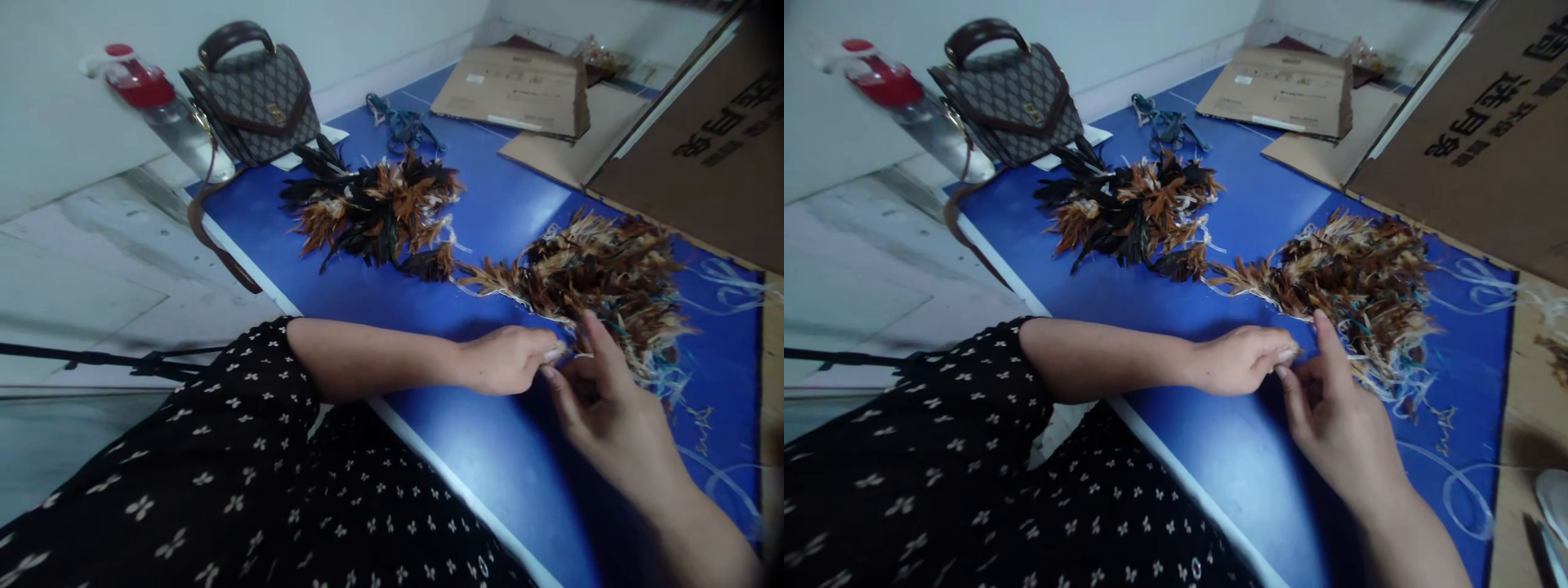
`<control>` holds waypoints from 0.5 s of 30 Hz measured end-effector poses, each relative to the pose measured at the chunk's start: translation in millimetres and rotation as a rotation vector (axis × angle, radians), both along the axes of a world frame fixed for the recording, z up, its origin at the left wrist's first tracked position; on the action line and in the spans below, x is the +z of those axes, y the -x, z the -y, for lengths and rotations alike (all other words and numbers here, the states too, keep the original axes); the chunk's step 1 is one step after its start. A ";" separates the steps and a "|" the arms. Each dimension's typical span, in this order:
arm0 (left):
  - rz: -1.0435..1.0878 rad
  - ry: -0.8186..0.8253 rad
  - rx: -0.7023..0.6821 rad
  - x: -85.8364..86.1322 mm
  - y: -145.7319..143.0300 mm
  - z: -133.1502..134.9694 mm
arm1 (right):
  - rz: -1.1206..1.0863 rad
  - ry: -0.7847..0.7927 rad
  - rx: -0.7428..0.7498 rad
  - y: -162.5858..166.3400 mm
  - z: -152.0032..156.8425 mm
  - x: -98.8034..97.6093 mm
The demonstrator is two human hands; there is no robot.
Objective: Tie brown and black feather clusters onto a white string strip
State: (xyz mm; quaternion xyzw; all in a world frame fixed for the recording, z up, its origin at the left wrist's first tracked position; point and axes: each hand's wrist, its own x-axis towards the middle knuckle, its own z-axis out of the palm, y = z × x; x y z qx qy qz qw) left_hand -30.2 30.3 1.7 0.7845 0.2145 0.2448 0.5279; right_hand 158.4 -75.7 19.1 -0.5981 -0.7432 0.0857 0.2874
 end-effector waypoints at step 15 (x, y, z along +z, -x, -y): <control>0.014 0.806 -0.102 7.2 -4.1 12.2 | -0.335 -0.162 -0.084 -10.4 10.3 -24.9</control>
